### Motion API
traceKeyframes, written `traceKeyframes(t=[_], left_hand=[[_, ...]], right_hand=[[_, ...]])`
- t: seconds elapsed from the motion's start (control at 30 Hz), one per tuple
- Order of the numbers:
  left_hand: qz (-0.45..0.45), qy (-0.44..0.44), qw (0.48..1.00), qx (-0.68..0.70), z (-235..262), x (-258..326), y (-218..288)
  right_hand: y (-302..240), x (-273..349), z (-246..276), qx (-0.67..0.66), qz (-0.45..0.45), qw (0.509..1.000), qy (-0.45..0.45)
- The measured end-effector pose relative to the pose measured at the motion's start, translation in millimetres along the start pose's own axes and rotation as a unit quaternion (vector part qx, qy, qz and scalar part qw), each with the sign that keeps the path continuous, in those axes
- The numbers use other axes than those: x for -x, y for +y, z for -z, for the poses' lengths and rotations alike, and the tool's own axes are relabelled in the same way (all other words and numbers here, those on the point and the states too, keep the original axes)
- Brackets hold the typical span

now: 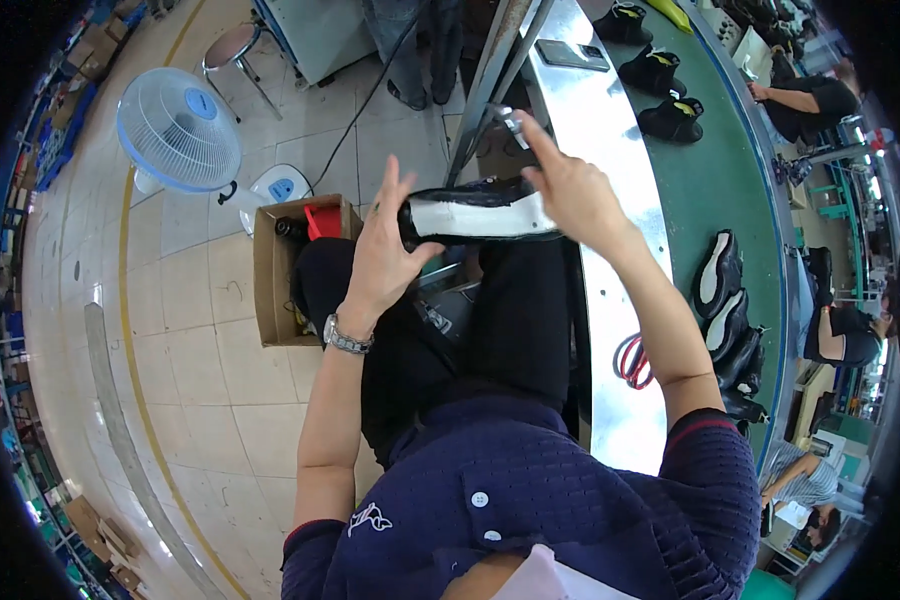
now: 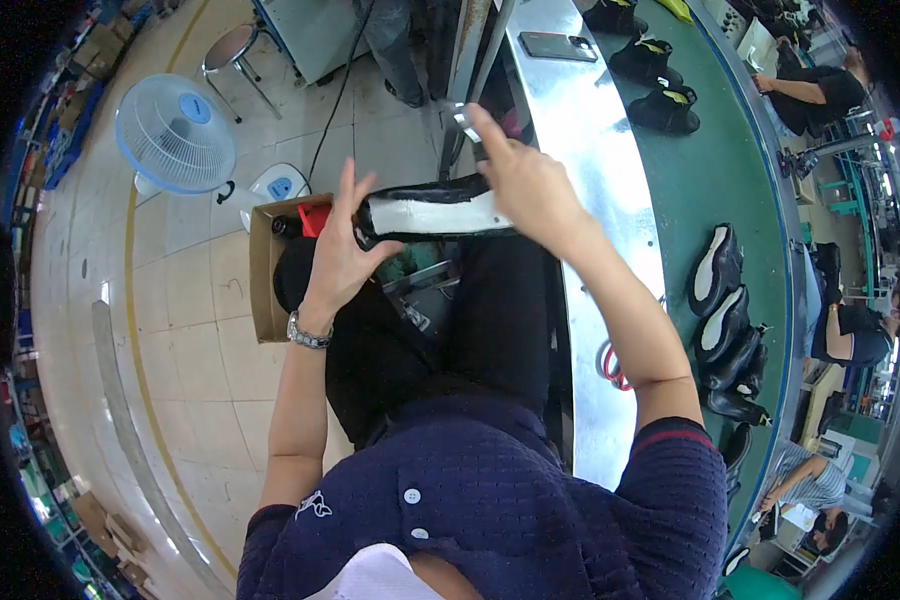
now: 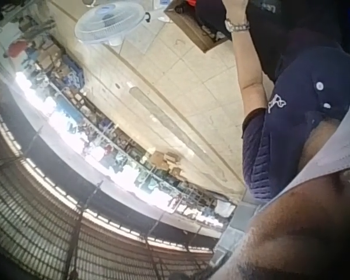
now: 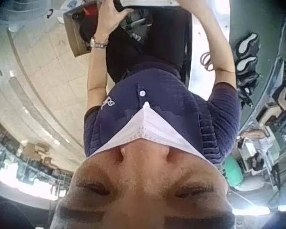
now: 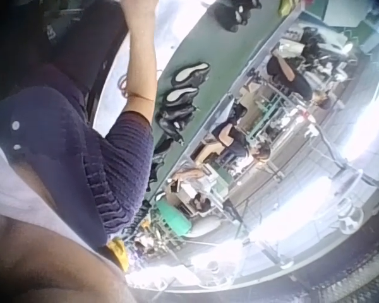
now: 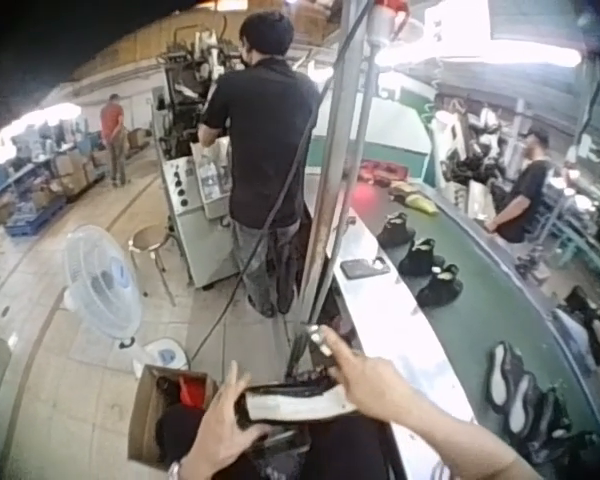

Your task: Trimming, hammering, and inspecting a shoe during the manufacturing process.

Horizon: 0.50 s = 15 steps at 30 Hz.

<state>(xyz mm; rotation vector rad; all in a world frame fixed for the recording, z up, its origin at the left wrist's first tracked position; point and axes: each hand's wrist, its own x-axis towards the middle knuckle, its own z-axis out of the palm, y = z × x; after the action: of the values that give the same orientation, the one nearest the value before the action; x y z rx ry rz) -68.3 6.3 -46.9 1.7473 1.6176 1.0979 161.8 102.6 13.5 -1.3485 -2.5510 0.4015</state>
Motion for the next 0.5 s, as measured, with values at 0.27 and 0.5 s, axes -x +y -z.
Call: traceKeyframes(t=[0.27, 0.5], left_hand=[[0.383, 0.029, 0.718, 0.580, -28, 83, -1], [0.415, 0.028, 0.584, 0.697, -28, 87, -7]], right_hand=[[-48, 59, 35, -0.179, -0.124, 0.920, -0.326], [-84, 20, 14, -0.086, 0.121, 0.915, -0.376]])
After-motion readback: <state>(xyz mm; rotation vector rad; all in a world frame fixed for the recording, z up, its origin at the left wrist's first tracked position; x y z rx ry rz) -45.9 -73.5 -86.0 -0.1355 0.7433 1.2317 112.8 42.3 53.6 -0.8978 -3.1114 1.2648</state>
